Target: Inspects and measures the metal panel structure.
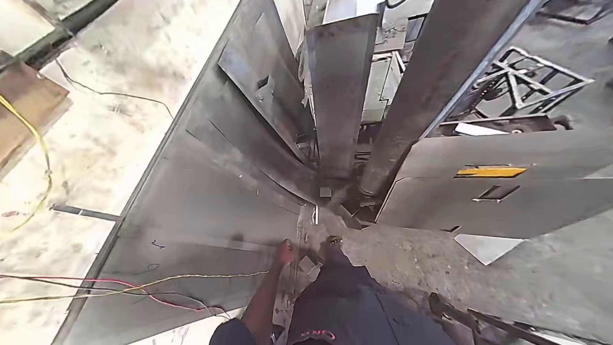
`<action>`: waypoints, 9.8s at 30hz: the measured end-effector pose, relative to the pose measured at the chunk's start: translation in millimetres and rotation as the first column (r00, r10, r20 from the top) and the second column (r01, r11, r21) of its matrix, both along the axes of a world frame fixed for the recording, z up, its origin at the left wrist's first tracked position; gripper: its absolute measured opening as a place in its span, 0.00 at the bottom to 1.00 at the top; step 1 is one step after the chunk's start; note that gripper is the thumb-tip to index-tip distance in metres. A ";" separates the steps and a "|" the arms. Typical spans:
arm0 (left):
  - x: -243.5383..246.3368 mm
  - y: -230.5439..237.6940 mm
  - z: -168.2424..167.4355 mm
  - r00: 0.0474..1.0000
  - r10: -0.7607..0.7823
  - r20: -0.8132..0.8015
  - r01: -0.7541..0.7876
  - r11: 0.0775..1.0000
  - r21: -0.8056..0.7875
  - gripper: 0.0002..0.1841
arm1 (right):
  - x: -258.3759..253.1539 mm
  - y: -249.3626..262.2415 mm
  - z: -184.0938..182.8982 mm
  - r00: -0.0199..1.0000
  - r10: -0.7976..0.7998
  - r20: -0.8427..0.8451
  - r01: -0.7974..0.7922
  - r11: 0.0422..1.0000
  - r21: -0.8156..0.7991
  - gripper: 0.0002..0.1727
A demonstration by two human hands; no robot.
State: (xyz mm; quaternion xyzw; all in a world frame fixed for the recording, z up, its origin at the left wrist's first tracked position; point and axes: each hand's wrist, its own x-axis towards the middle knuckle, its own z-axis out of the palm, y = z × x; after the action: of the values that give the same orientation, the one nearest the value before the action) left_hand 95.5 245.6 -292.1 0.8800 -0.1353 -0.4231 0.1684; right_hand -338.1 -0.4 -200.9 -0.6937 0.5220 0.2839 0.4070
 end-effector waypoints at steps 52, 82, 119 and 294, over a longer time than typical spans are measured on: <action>155.7 -61.6 233.4 0.345 0.861 0.373 -0.405 0.495 -0.769 0.17 | 665.4 5.7 127.3 0.293 0.039 0.955 -0.930 0.245 0.275 0.19; 312.7 -115.2 176.8 0.377 0.477 0.794 -0.336 0.869 -0.363 0.37 | 849.0 -34.3 106.9 0.441 0.374 0.816 -0.883 0.015 0.470 0.09; 425.6 -5.7 192.0 0.480 0.547 0.686 -0.795 0.601 0.077 0.27 | 1206.6 -122.8 -39.6 0.653 -0.609 0.450 -0.010 0.587 0.809 0.18; 50.2 40.3 168.4 0.336 0.941 -0.043 -0.690 0.215 -0.691 0.33 | 799.3 131.5 113.0 -0.541 0.567 0.621 -0.820 -0.191 -0.540 0.28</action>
State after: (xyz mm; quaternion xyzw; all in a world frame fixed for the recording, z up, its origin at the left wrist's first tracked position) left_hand 145.7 285.9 -123.7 0.7670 0.2069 -0.0106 0.6072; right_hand 461.2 131.1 -87.9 -0.7803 -0.5081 0.2064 0.3007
